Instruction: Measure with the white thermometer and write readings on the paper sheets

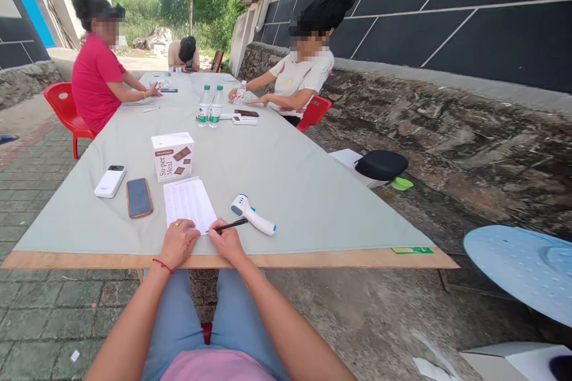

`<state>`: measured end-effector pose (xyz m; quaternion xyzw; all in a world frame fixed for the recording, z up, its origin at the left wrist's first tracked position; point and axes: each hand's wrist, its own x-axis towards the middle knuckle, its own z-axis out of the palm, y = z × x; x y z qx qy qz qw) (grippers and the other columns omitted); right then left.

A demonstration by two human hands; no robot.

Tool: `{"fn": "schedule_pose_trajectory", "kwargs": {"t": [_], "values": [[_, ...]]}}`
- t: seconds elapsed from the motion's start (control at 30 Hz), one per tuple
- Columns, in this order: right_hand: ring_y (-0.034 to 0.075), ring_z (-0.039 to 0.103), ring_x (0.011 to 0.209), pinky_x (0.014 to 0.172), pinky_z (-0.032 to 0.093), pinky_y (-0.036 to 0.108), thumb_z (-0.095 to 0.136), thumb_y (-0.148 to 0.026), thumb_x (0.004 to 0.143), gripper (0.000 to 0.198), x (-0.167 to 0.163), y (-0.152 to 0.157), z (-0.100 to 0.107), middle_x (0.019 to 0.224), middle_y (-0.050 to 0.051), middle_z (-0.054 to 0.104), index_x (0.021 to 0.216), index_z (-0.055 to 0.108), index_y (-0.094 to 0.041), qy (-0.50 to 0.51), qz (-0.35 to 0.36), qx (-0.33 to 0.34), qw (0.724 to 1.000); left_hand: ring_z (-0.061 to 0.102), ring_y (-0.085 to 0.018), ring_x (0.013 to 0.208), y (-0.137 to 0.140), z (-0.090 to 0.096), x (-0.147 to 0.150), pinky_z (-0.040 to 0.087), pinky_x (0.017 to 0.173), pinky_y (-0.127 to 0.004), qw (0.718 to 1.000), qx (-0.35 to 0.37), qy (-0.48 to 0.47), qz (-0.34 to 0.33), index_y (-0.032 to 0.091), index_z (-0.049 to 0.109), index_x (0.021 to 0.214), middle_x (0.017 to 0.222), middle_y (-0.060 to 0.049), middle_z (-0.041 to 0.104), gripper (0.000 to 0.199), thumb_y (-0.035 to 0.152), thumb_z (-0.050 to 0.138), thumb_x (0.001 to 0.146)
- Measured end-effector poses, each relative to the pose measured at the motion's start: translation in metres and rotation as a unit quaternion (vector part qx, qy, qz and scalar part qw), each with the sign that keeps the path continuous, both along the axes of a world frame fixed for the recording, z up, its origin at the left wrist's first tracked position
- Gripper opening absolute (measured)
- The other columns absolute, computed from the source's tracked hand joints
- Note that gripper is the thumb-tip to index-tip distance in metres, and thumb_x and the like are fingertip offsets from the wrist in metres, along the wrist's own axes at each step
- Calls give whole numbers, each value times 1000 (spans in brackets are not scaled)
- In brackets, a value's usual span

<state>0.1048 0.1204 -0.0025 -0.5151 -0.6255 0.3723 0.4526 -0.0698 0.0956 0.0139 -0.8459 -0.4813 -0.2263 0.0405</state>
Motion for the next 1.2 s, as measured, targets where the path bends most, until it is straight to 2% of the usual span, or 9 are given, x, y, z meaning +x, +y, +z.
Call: {"fn": "schedule_pose_trajectory", "kwargs": {"t": [0.27,0.47,0.6,0.7,0.8,0.93,1.07,1.13,1.2], "values": [[16,48,55,55,38,27,48,-33,68,12,-1,2,-6,55,-3,52,63,50,-23,8,-21,4,1000,54,-21,92,0,1,-1,45,78,-35,1000,0,-10,-3,21,70,90,99,-8,62,19,20,50,92],[19,57,74,70,46,31,40,-43,86,24,-2,1,-4,80,2,62,89,52,-21,25,-70,59,996,57,-21,93,-4,3,-2,48,81,-37,999,-9,-47,5,19,68,86,99,-9,64,15,19,52,88],[20,59,93,83,43,32,30,-32,96,28,-9,9,10,100,7,65,104,54,-21,-123,-55,112,985,58,-23,94,-10,6,-9,49,79,-40,996,10,-83,35,17,66,81,99,-11,63,14,22,54,86],[23,59,96,82,39,33,32,-16,94,29,-14,24,28,101,11,66,109,57,-17,-316,-29,93,944,59,-23,88,-14,11,-20,49,76,-39,993,-1,-106,56,18,65,77,92,-10,64,17,24,53,86],[27,58,93,80,35,36,36,-6,89,31,-21,42,44,98,16,65,101,63,-15,-388,-28,67,919,60,-22,87,-8,20,-38,48,79,-39,984,-41,-157,75,19,65,74,90,-9,65,19,28,53,85],[27,59,89,79,33,37,38,1,84,32,-34,56,57,93,19,66,91,66,-12,-404,-29,50,913,61,-23,91,24,41,-69,48,87,-42,942,-77,-298,134,20,66,82,93,-8,66,21,39,57,78],[23,60,86,78,35,34,43,-3,84,28,-38,58,64,92,13,67,97,65,-14,-407,-29,41,912,60,-26,103,83,65,-93,47,94,-43,849,-115,-467,219,16,57,107,115,-12,60,54,41,72,62],[22,59,90,80,35,33,46,-11,87,26,-29,58,65,97,9,66,105,62,-18,-405,-34,50,913,55,-28,115,116,75,-98,43,102,-44,822,-134,-503,230,16,50,116,130,-14,52,68,37,77,57],[22,55,100,85,35,34,49,-18,88,27,-12,57,66,109,9,63,113,58,-21,-397,-54,63,914,47,-30,126,143,83,-101,38,107,-45,812,-161,-508,238,18,43,122,143,-15,41,79,32,82,55]]}}
